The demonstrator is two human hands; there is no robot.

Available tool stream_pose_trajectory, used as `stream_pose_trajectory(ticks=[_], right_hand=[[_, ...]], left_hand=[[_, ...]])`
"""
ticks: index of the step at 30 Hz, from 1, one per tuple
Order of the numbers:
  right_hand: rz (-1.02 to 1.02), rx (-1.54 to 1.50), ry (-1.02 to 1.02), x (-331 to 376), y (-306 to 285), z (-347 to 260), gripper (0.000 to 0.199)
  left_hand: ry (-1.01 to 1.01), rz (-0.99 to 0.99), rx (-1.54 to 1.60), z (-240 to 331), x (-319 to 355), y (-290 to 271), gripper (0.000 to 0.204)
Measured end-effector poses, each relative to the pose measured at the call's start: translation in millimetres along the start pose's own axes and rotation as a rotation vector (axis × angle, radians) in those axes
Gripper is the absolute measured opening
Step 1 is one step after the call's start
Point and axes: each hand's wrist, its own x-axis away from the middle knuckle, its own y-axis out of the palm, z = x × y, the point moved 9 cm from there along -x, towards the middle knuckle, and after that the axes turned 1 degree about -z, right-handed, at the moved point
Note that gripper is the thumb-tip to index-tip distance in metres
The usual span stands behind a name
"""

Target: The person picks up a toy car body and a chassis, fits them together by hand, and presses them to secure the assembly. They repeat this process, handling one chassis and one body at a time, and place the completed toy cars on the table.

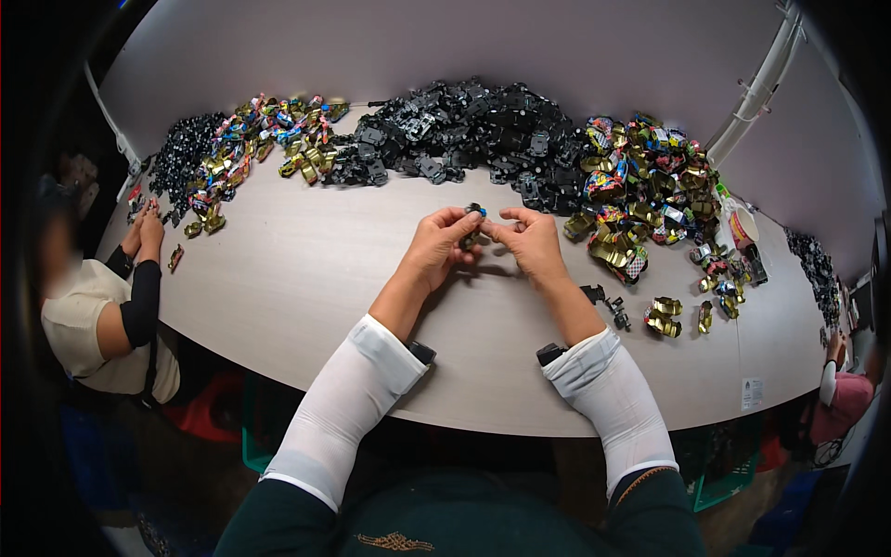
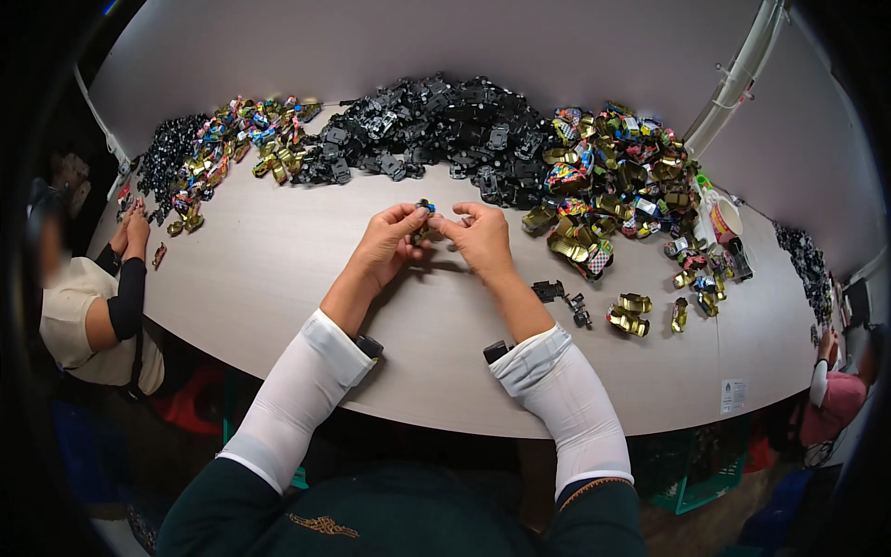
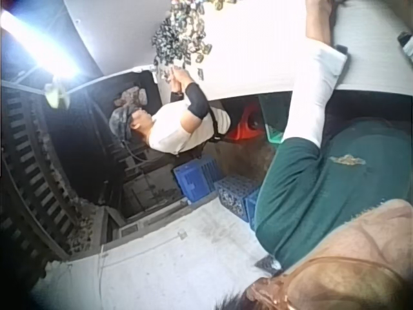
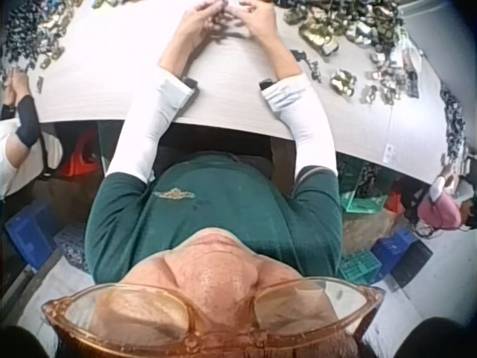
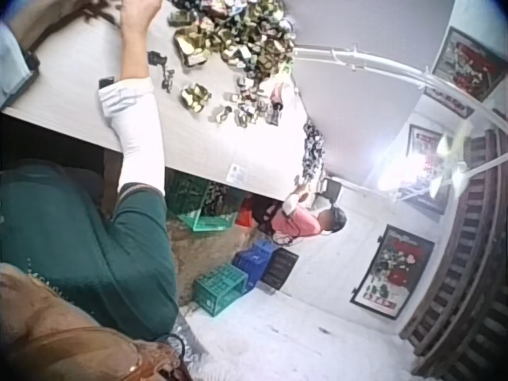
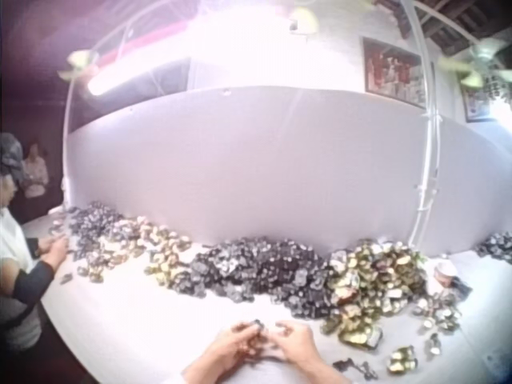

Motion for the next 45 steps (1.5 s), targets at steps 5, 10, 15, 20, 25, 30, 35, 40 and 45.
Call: stream_pose_trajectory(ticks=[5, 10, 15, 20, 25, 30, 35, 40, 45], right_hand=[[-0.175, -0.413, 0.552, 14.4, 3.5, 24.1, 0.021], [-0.219, -0.461, 0.479, 18.9, 13.2, 10.0, 0.013], [-0.272, -0.616, 0.481, 21.0, 20.2, -0.2, 0.012], [-0.253, -0.588, 0.459, 23.8, 24.4, -2.1, 0.012], [-0.233, -0.506, 0.409, 23.0, 28.7, 2.8, 0.013], [-0.198, -0.591, 0.412, 24.4, 25.2, -8.4, 0.015], [-0.204, -0.608, 0.399, 23.2, 24.2, -11.3, 0.016], [-0.182, -0.576, 0.372, 22.9, 26.3, -8.4, 0.016], [-0.093, -0.219, 0.242, 18.3, 23.5, -5.2, 0.019]], left_hand=[[0.051, 0.048, -0.116, 9.7, 3.8, -0.2, 0.024], [-0.004, -0.051, -0.105, 1.5, 4.9, 4.9, 0.021], [0.042, -0.078, -0.154, 5.4, 8.6, 9.6, 0.019], [0.102, -0.055, -0.248, 4.6, 4.7, 5.3, 0.014], [0.129, -0.060, -0.288, 8.7, 7.7, 6.9, 0.011], [0.144, -0.053, -0.242, 8.8, 6.7, 6.7, 0.010], [0.136, -0.059, -0.159, 9.3, 8.6, 8.9, 0.010], [0.190, -0.063, -0.234, 12.5, 8.6, 9.9, 0.009], [0.281, -0.054, -0.304, 12.6, 6.2, 8.3, 0.007]])
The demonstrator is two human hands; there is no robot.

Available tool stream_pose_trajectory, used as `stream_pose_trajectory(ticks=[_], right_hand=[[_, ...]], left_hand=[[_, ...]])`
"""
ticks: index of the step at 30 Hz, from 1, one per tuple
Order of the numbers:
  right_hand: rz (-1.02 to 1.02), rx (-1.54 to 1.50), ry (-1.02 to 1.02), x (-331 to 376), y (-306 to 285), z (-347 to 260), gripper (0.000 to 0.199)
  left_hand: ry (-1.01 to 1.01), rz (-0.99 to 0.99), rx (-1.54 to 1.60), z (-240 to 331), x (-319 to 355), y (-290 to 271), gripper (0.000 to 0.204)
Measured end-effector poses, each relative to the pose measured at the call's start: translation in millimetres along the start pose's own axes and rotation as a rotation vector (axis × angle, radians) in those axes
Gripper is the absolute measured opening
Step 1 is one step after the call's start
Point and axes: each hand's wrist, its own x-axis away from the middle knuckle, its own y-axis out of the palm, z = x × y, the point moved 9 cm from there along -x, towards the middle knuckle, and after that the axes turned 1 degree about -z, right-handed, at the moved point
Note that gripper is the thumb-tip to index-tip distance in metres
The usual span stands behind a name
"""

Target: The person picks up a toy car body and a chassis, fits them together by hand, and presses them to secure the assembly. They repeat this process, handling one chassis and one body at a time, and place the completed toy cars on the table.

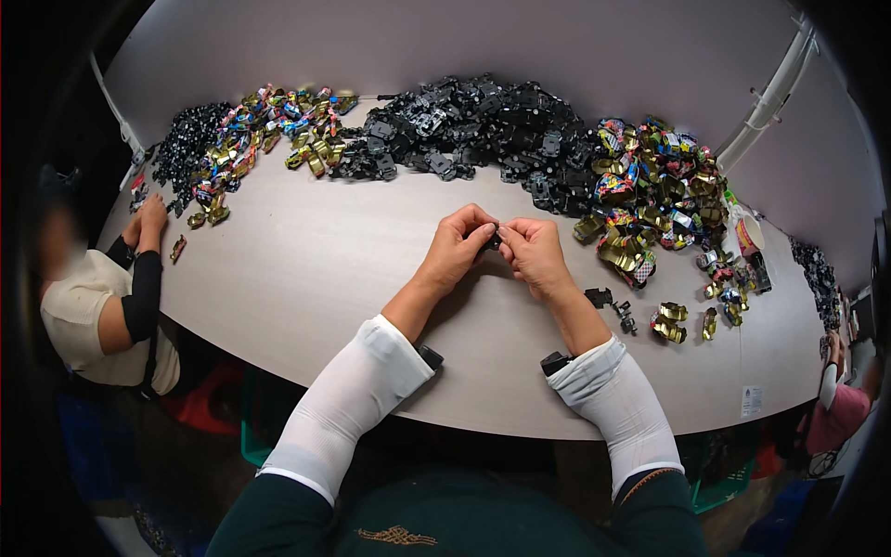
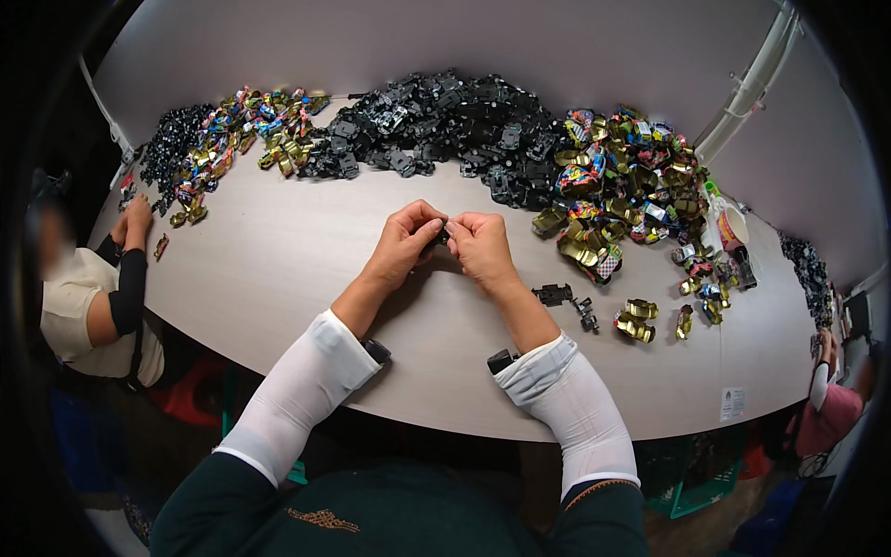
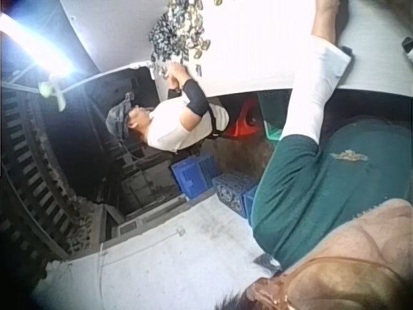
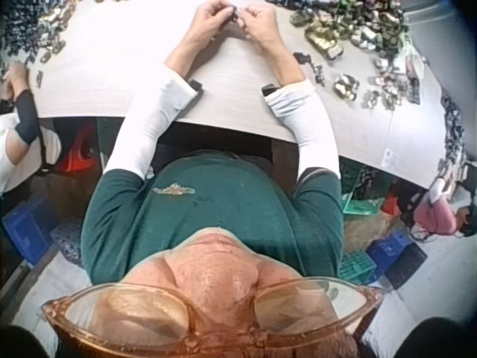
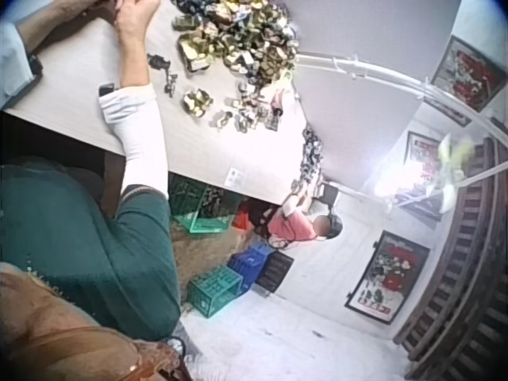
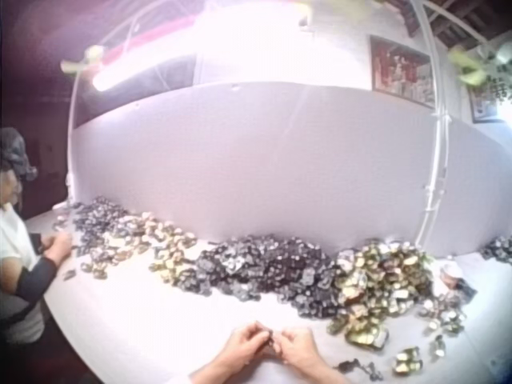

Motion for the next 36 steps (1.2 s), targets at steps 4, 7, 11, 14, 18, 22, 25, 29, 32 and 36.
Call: stream_pose_trajectory(ticks=[4, 7, 11, 14, 18, 22, 25, 29, 32, 36], right_hand=[[0.180, 0.484, -0.548, 1.1, -4.6, -21.9, 0.021], [0.265, 0.853, -0.734, 13.5, -0.9, -42.4, 0.020], [-0.087, 0.196, -0.083, -15.0, -12.0, 6.4, 0.018], [-0.071, 0.373, -0.227, -13.6, -7.6, 0.3, 0.017], [0.134, 0.417, -0.384, -15.7, -26.6, -9.1, 0.015], [0.104, 0.299, -0.464, -4.2, -10.1, -17.0, 0.015], [-0.197, 0.263, -0.229, -8.3, 14.0, 8.7, 0.015], [-0.048, -0.248, 0.013, -2.7, -9.6, -2.1, 0.015], [-0.145, -0.414, 0.191, 3.8, -0.5, 5.8, 0.013], [-0.144, -0.416, 0.181, 2.0, 0.0, 9.0, 0.015]], left_hand=[[0.023, 0.000, -0.079, -5.8, -3.3, 1.9, 0.009], [-0.038, 0.003, -0.133, -9.3, -3.5, 0.2, 0.011], [-0.182, 0.011, -0.082, -14.1, -0.5, -0.2, 0.013], [-0.116, 0.017, -0.093, -16.6, -1.7, -3.7, 0.010], [-0.162, -0.056, -0.094, -9.4, -0.2, 6.9, 0.014], [-0.005, 0.096, -0.135, 7.1, 0.5, -11.1, 0.028], [0.028, 0.184, 0.150, 1.6, -7.6, -27.0, 0.025], [-0.207, 0.090, 0.110, 0.4, 3.8, -4.3, 0.010], [-0.138, -0.060, 0.018, -7.3, 2.1, 3.9, 0.010], [-0.096, -0.044, -0.021, -7.1, 1.5, 6.7, 0.009]])
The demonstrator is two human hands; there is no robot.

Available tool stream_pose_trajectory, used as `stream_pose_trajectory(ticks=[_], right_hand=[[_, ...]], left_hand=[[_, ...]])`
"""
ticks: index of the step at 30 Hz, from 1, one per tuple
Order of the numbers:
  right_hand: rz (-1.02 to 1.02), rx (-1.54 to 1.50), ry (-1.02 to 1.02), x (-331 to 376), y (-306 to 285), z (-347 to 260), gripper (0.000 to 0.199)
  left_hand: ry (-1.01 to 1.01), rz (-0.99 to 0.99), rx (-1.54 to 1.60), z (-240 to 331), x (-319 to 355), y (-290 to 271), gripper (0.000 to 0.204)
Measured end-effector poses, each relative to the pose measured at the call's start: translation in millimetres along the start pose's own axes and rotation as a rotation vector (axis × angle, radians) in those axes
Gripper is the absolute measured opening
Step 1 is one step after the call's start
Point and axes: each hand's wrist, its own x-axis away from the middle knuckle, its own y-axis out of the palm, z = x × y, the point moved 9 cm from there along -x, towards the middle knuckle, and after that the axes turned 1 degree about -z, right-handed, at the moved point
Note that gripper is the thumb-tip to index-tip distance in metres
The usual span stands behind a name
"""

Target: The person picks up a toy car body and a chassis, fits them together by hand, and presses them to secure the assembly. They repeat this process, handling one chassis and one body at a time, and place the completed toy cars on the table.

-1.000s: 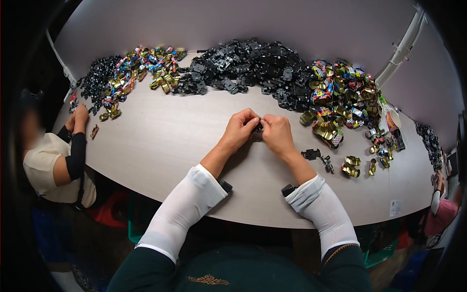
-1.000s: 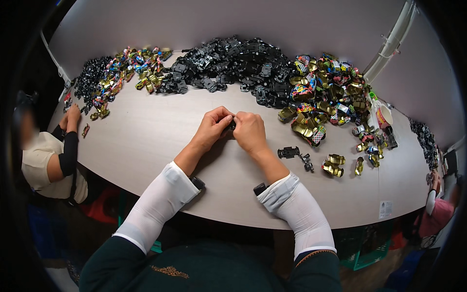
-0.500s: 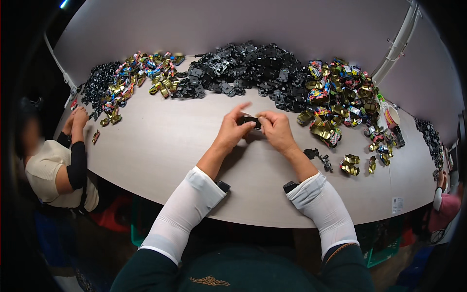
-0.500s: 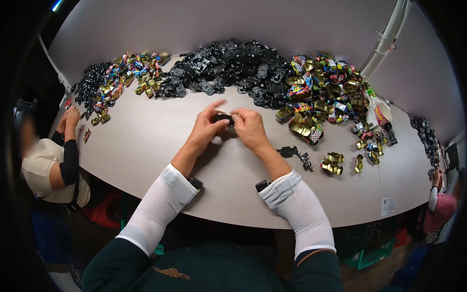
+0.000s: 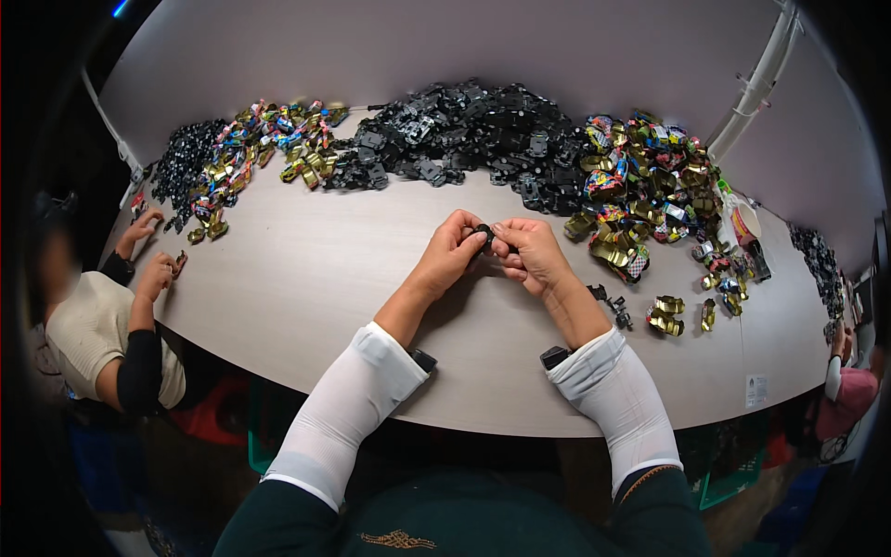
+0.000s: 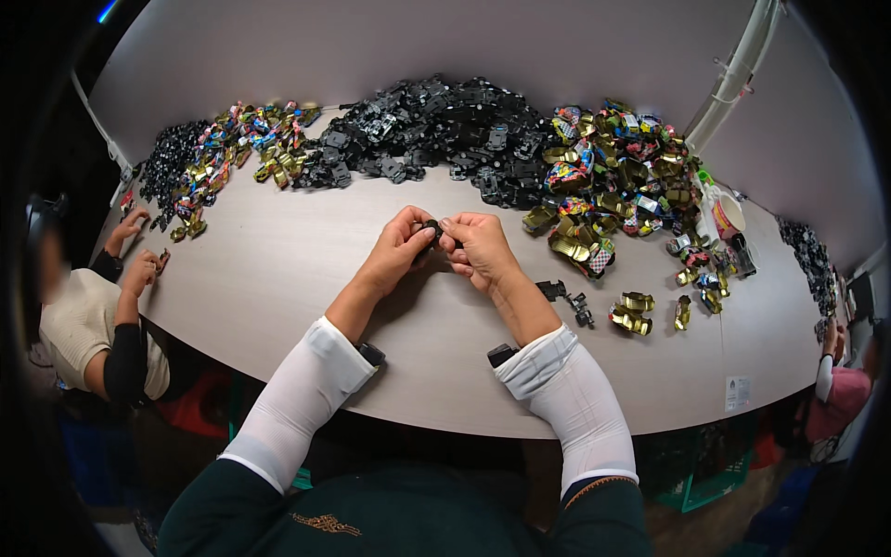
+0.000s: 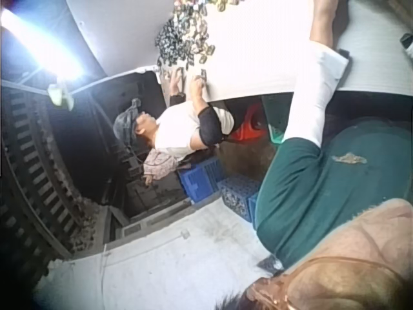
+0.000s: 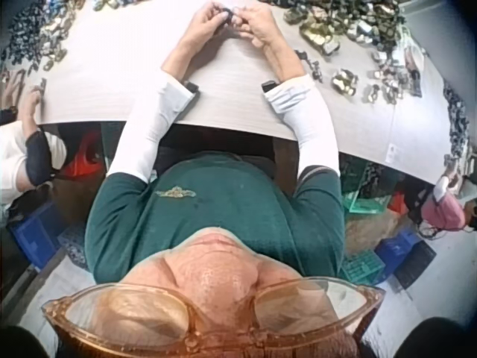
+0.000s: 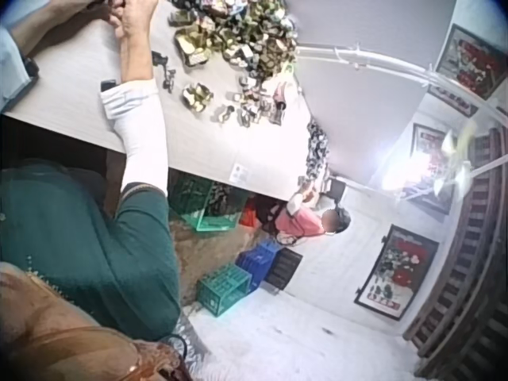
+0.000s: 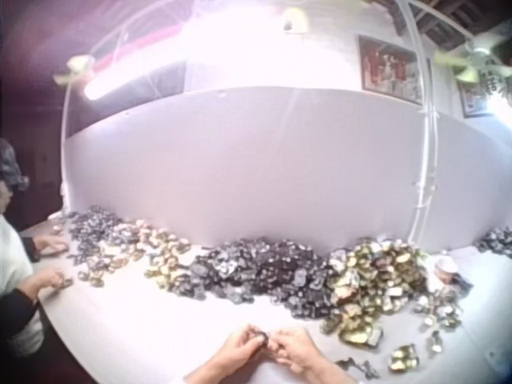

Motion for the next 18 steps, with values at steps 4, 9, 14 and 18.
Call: stream_pose_trajectory(ticks=[4, 9, 14, 18], right_hand=[[0.018, 0.016, -0.001, 0.1, -3.0, 2.2, 0.015], [0.081, 0.216, -0.072, 1.1, -2.4, -0.2, 0.020], [0.077, 0.479, -0.180, -6.2, -8.4, -4.7, 0.017], [-0.019, 0.291, -0.008, -0.9, -4.9, -2.1, 0.017]], left_hand=[[0.050, -0.002, -0.088, -0.4, -2.3, 0.9, 0.008], [0.096, -0.009, -0.198, -2.1, -1.6, -1.1, 0.007], [0.098, -0.006, -0.202, -5.0, -3.3, -0.3, 0.007], [0.023, -0.016, -0.123, -3.4, 0.9, 1.9, 0.005]])
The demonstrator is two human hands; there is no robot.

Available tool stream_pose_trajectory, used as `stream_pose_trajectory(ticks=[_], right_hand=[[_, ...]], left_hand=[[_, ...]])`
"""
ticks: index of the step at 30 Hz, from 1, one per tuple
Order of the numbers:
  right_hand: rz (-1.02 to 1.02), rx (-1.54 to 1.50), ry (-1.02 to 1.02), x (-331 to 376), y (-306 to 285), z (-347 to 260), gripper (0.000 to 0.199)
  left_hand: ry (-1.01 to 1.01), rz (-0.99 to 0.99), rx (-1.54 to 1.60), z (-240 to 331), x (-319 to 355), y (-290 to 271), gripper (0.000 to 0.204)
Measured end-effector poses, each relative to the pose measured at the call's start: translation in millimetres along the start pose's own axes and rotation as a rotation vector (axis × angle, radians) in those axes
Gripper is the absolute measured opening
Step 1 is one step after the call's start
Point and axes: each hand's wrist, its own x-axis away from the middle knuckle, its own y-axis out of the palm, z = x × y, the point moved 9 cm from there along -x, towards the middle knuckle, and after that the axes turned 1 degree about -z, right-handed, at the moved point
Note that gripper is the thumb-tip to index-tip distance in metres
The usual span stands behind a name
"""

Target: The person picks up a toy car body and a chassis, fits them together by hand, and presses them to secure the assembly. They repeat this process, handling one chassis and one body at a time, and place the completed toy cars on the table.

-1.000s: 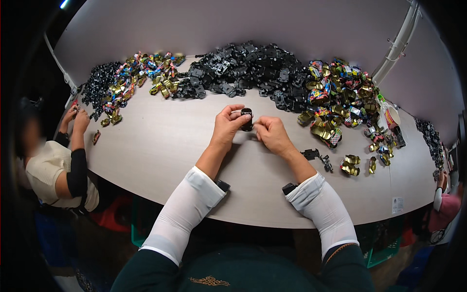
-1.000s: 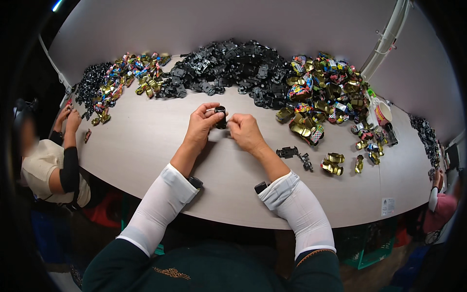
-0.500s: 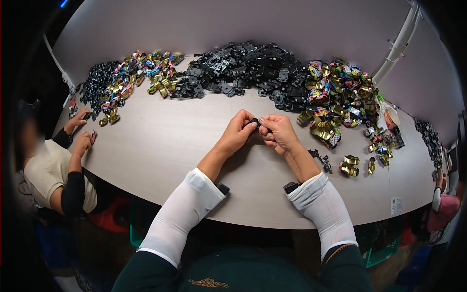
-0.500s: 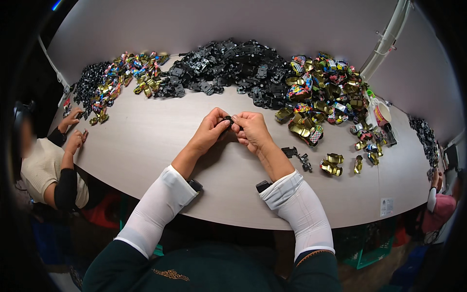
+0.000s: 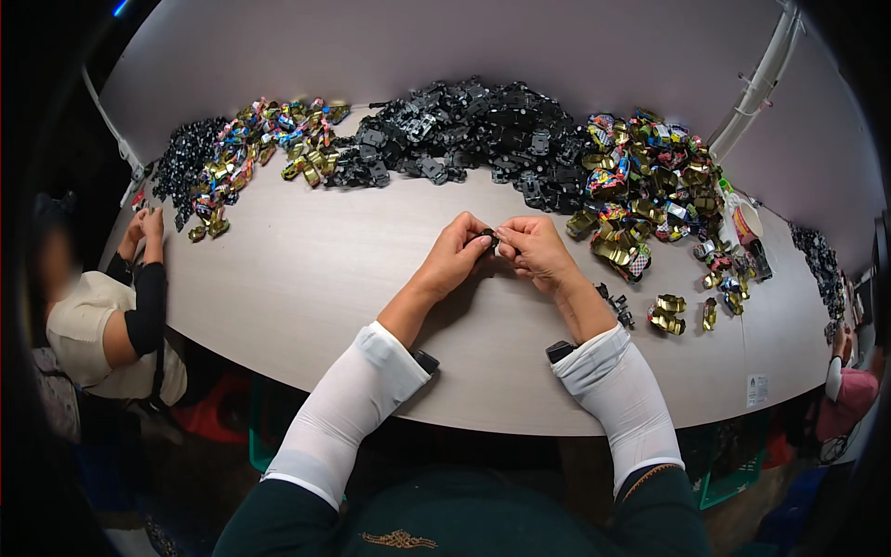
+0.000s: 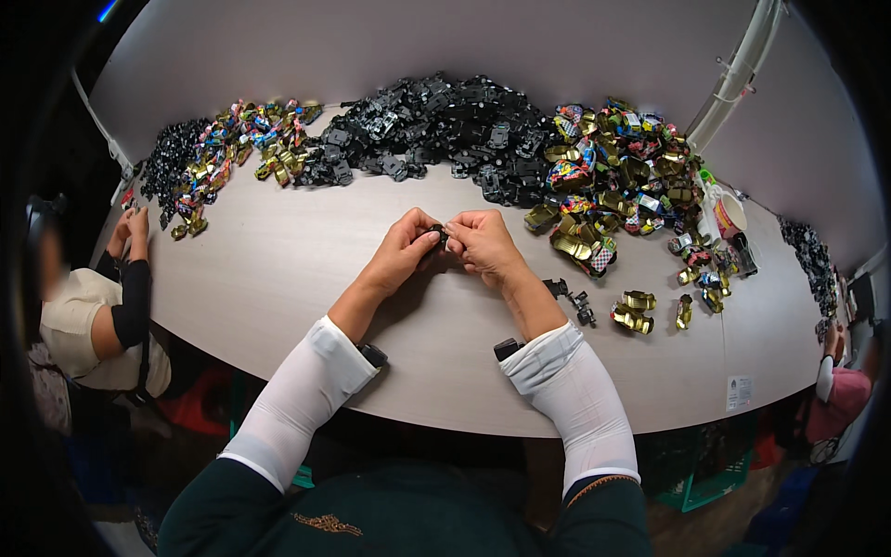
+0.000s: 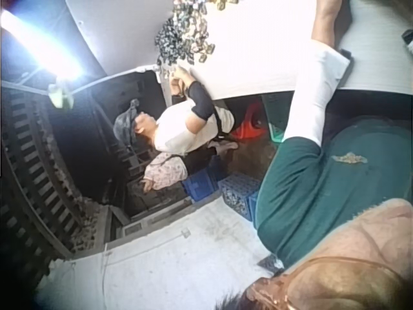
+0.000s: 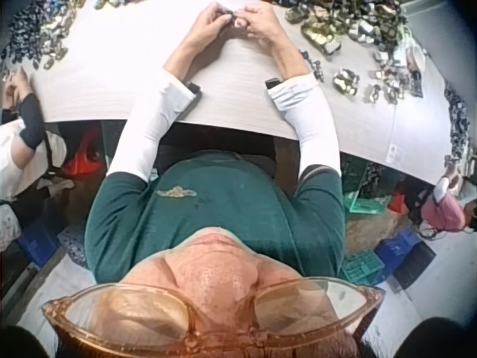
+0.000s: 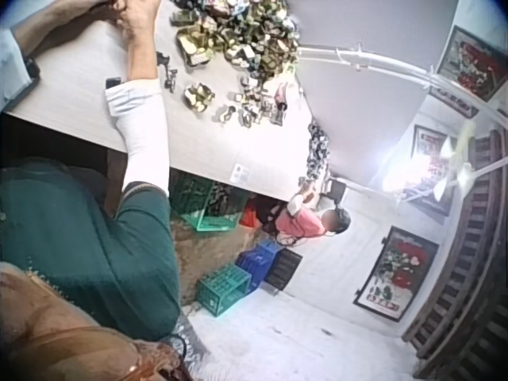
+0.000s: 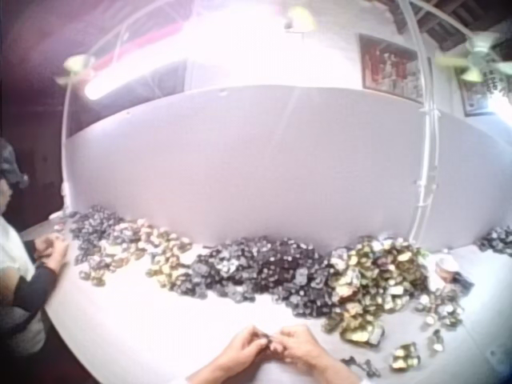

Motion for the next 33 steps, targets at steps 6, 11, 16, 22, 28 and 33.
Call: stream_pose_trajectory(ticks=[6, 11, 16, 22, 28, 33], right_hand=[[0.257, 0.601, -0.473, -3.5, -4.5, -22.4, 0.019], [0.250, 0.873, -0.349, -0.3, -4.7, -34.2, 0.019], [0.651, 1.561, -0.232, 34.3, -59.5, -76.0, 0.015], [0.727, 1.633, -0.239, 29.1, -61.9, -74.5, 0.008], [-0.031, 0.534, -0.214, 3.2, -13.7, -41.6, 0.020], [0.344, 0.868, -0.346, -22.4, -61.9, -67.6, 0.020]], left_hand=[[0.051, -0.002, -0.016, -1.5, -4.5, 2.5, 0.005], [0.202, 0.167, -0.383, 17.8, 1.4, -15.0, 0.007], [0.179, 0.429, -0.993, 55.3, 28.0, -55.4, 0.016], [0.466, 0.536, -1.253, 90.7, 39.9, -34.5, 0.037], [0.360, -0.039, -0.488, 63.6, 15.7, 29.1, 0.054], [0.138, 0.018, -0.123, 4.7, -0.1, 1.2, 0.033]])
